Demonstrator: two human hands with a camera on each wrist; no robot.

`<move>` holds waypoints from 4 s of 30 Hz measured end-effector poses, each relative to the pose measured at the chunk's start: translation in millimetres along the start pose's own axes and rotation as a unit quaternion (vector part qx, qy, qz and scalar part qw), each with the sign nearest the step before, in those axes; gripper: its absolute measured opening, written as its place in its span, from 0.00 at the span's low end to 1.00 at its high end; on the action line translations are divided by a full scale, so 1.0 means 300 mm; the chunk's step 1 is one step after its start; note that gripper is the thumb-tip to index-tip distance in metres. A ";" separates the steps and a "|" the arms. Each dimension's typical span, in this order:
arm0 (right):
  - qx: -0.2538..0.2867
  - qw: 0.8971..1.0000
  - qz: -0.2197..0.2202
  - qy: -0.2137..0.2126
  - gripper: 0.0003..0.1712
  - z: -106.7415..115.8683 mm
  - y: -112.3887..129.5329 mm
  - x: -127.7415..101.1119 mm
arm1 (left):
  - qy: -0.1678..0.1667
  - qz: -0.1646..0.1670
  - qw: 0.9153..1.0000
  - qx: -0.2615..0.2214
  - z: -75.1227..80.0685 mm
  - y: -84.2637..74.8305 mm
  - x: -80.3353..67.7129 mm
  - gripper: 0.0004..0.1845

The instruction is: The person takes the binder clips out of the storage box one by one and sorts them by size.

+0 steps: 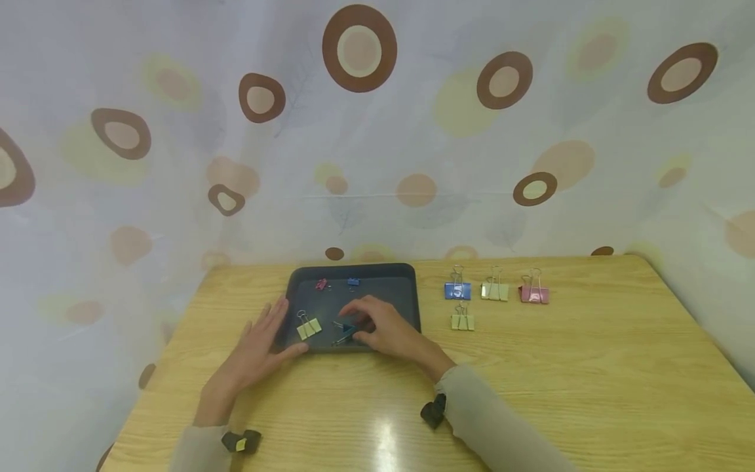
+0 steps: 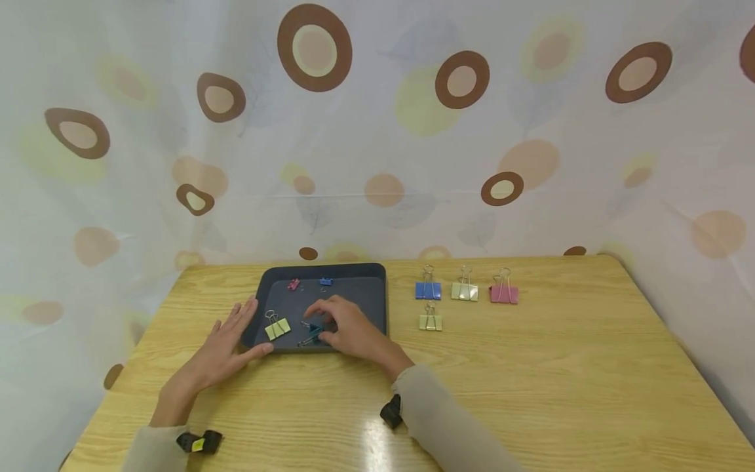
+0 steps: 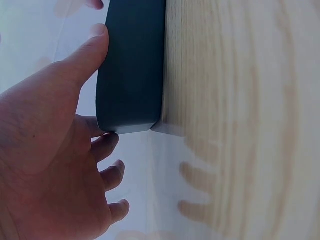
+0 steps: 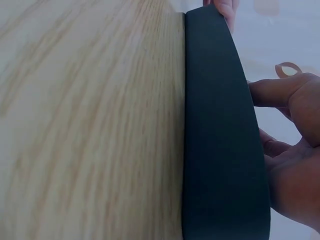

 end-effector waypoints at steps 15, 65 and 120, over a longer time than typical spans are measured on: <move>-0.048 0.998 -0.033 -0.013 0.18 -0.057 -0.007 0.048 | 0.004 0.003 1.000 -0.004 0.000 0.000 -0.001 0.54; 0.104 0.979 -0.037 -0.172 0.11 0.189 -0.100 -0.191 | -0.005 -0.008 1.000 0.008 -0.005 0.004 0.014 0.54; -0.014 0.959 -0.113 -0.260 0.09 0.516 -0.346 -0.445 | -0.004 -0.003 1.000 0.006 -0.001 0.005 0.014 0.54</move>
Point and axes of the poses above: each hand's wrist, its own x-axis towards the middle knuckle, its own z-axis out of the back of the hand, y = z × x, the point moved 3 cm from there along x, towards the middle knuckle, and after that the axes turned 12 degrees about -z, right-handed, at the moved point
